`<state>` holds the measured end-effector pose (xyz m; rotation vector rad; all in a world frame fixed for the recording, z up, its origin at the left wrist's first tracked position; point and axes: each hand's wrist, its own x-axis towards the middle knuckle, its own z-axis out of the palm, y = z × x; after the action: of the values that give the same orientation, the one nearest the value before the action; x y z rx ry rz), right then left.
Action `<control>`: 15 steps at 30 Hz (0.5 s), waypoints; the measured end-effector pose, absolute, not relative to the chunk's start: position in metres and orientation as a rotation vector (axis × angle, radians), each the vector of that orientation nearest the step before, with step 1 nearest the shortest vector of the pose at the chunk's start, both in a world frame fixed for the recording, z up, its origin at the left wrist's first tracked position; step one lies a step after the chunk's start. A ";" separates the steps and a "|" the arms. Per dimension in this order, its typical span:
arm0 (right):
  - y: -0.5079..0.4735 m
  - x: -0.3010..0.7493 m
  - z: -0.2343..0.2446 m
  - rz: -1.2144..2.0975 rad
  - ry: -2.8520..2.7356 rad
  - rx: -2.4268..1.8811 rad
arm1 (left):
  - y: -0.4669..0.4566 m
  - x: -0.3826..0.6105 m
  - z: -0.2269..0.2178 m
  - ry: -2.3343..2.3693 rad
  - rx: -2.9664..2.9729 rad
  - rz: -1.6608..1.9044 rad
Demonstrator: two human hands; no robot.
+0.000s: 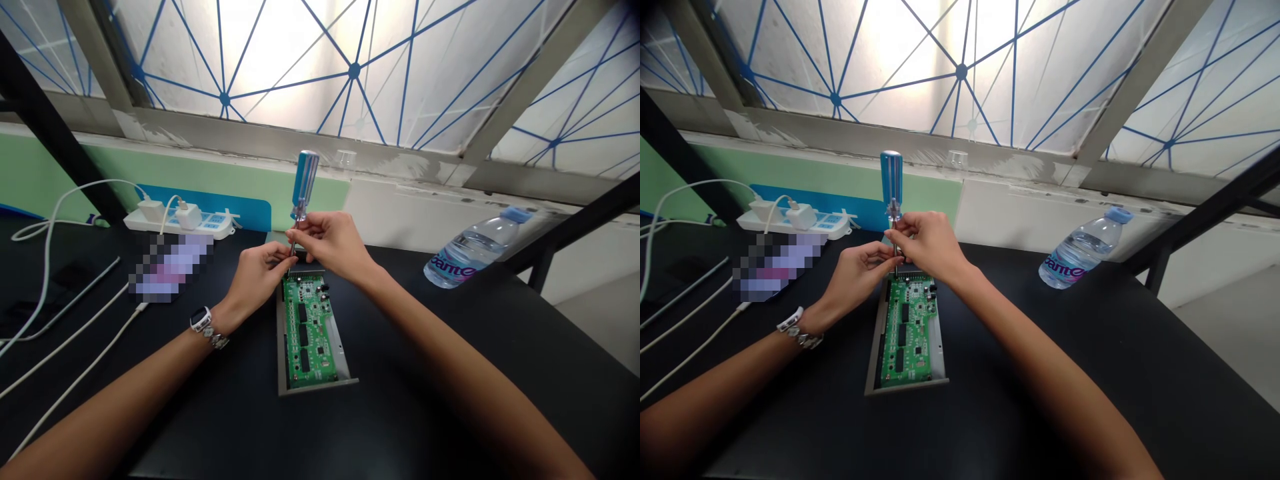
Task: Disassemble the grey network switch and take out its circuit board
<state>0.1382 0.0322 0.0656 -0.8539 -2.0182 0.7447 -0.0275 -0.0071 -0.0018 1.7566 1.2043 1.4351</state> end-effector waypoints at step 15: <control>0.034 0.139 0.068 0.896 -1.997 -0.757 | -0.004 -0.029 -0.009 1.067 1.656 1.379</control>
<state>0.1395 0.0339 0.0683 -0.7572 -1.9966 0.8961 -0.0291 -0.0037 -0.0093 1.6563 1.0675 1.3785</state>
